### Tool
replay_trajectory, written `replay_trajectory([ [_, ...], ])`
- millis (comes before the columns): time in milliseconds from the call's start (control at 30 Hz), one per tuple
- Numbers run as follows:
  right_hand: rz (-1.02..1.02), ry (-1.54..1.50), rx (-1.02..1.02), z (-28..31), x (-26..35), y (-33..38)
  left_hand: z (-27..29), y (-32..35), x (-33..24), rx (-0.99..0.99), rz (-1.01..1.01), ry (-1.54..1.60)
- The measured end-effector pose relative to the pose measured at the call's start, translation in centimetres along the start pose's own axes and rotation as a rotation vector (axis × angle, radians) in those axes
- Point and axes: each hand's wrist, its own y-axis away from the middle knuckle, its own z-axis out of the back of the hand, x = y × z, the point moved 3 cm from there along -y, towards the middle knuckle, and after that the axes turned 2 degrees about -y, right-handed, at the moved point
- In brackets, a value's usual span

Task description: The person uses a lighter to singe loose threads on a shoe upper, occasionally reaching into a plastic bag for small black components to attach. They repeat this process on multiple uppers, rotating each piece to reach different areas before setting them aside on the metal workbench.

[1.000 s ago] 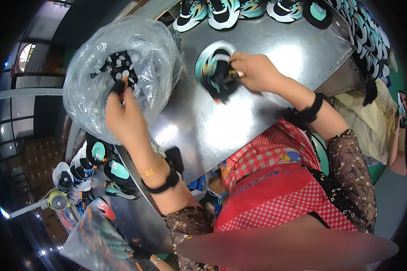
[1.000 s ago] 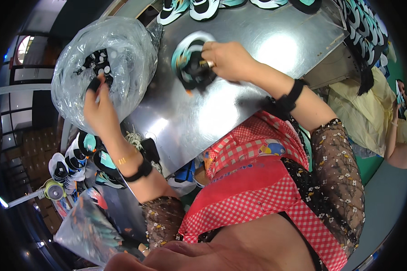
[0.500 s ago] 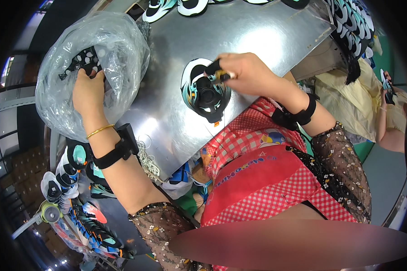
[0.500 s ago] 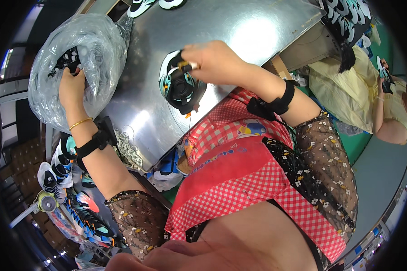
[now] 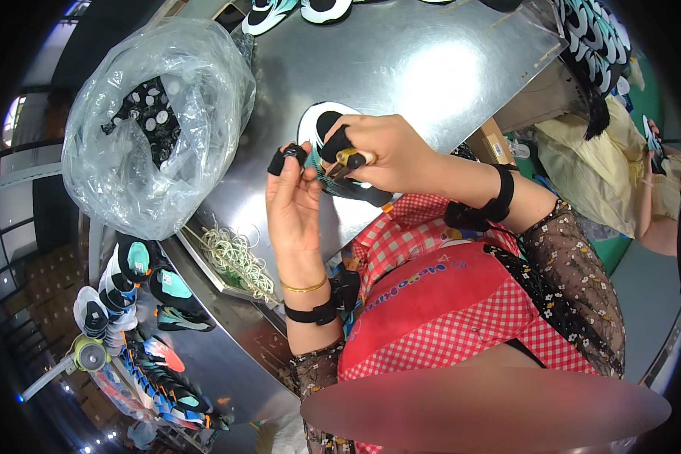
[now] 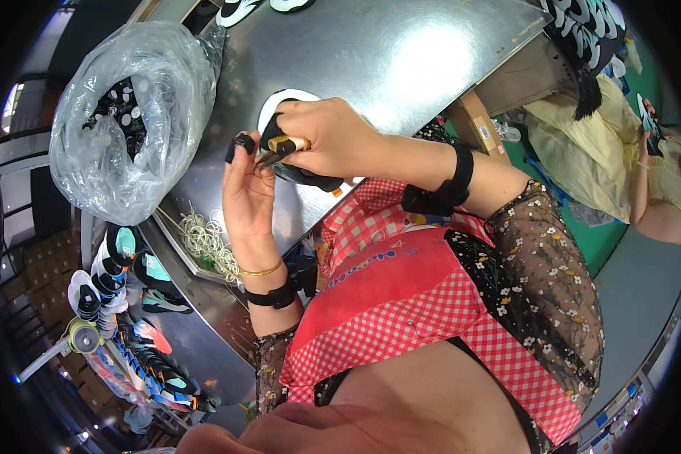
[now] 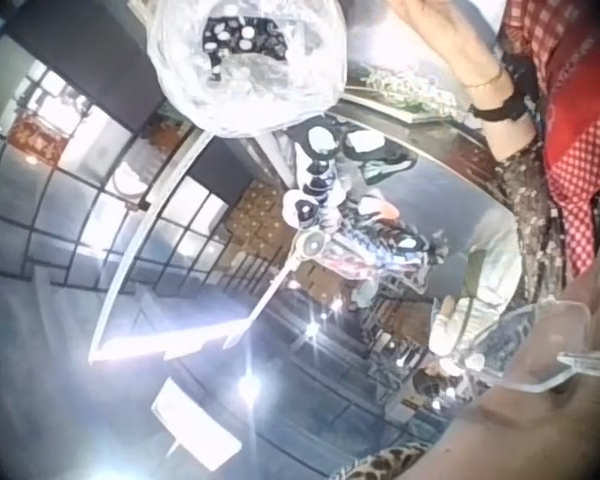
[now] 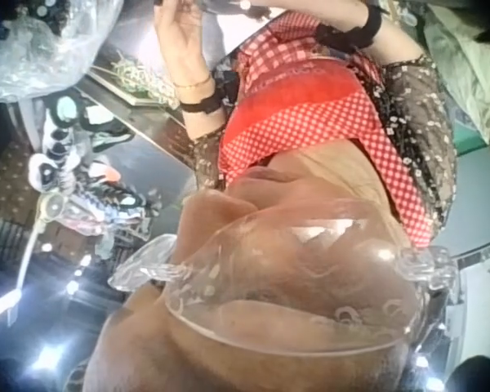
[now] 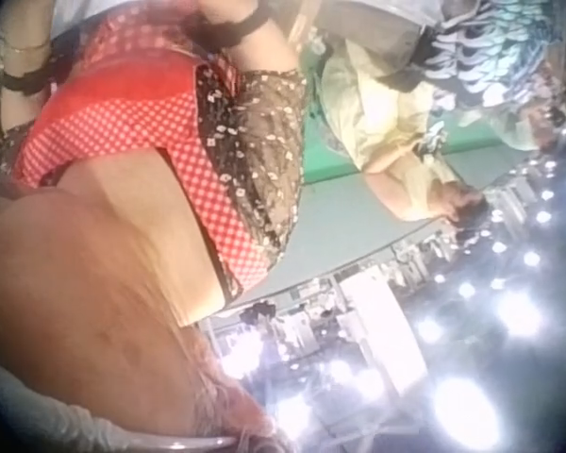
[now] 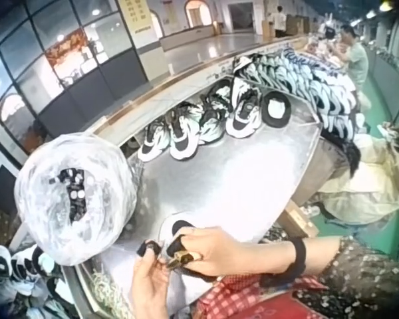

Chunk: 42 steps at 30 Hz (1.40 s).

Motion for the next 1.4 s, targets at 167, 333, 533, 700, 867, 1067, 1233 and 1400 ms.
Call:
replay_trajectory([
  [167,-0.301,-0.46,-0.157,0.9,2.0,-0.1,0.5,-0.4,1.0,-0.028,0.097,0.132],
  [333,-0.28,-0.068,-0.141,0.7,0.3,0.9,-0.5,0.1,0.8,0.01,0.096,0.194],
  [533,-0.075,0.233,-0.09,0.4,1.4,0.7,-1.0,0.3,0.6,0.079,0.13,0.274],
  [700,-0.094,0.234,-0.077,0.5,1.3,0.6,-1.5,0.4,0.3,0.1,0.076,0.166],
  [867,-0.108,0.224,-0.08,0.6,1.4,0.8,-2.1,0.4,0.3,0.087,0.045,0.065],
  [1067,-0.106,0.237,-0.087,0.8,1.9,0.9,-1.8,0.2,0.3,0.078,0.05,0.11],
  [1233,-0.12,0.257,-0.078,1.1,2.0,0.9,-2.0,0.3,0.3,0.08,0.027,0.051],
  [1400,-0.098,0.205,-0.13,0.9,2.2,0.9,-2.6,0.2,0.3,0.101,0.012,-0.04],
])
